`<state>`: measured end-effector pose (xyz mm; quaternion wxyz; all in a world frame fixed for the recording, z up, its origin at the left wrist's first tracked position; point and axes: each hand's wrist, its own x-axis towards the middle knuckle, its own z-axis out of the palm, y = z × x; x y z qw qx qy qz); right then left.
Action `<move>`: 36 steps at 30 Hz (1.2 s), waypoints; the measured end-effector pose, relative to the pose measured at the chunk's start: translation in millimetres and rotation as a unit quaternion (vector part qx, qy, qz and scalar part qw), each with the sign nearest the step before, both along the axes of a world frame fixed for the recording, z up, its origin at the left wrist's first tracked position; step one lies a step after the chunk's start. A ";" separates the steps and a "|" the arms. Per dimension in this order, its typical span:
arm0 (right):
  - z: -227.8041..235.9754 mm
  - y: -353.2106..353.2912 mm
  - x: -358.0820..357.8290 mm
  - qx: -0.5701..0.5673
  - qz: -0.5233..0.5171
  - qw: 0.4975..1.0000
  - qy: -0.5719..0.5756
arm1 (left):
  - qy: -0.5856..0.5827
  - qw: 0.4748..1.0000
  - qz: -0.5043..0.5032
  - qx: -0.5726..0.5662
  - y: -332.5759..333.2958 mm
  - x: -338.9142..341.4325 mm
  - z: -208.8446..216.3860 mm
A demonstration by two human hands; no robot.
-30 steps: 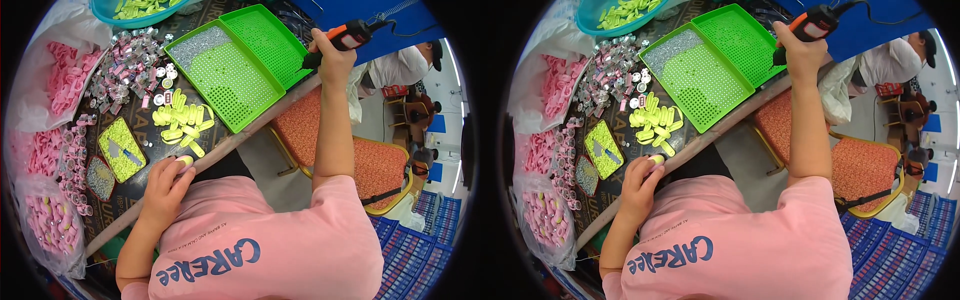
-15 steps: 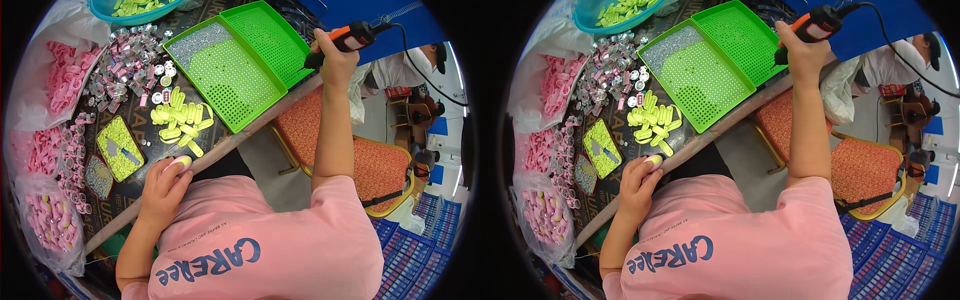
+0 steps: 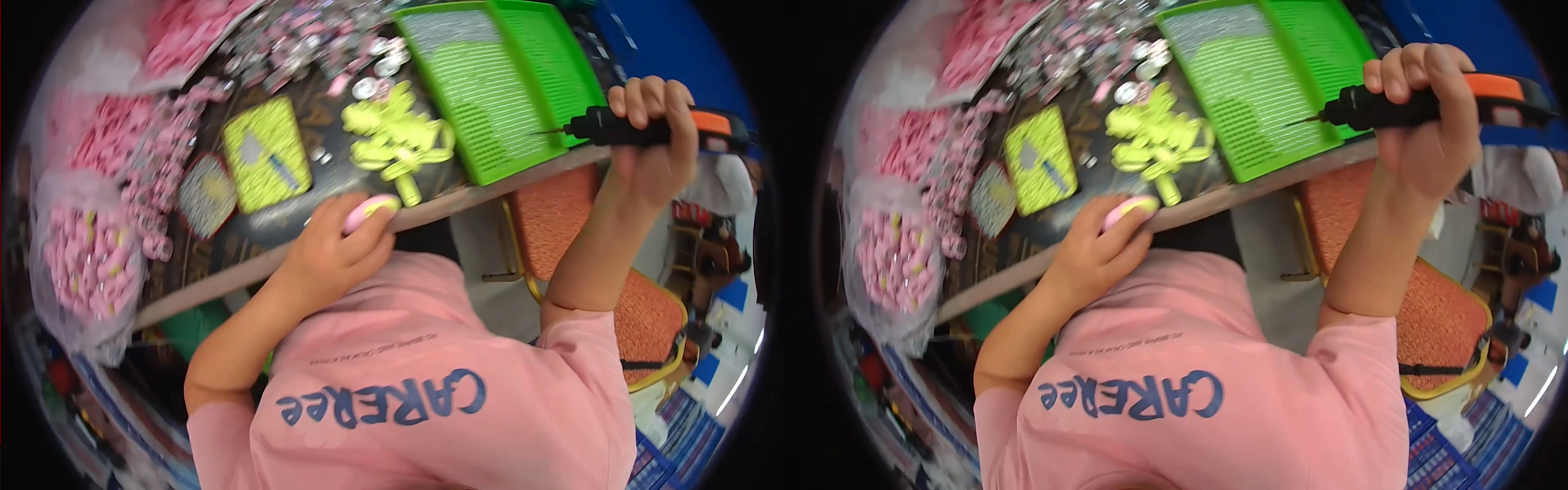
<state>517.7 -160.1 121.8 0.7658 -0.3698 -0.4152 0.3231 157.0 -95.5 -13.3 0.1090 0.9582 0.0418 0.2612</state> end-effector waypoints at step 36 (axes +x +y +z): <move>-37.9 35.1 -191.7 -0.050 0.138 0.968 -0.202 | -0.087 0.923 0.070 -0.368 -11.5 6.7 -28.5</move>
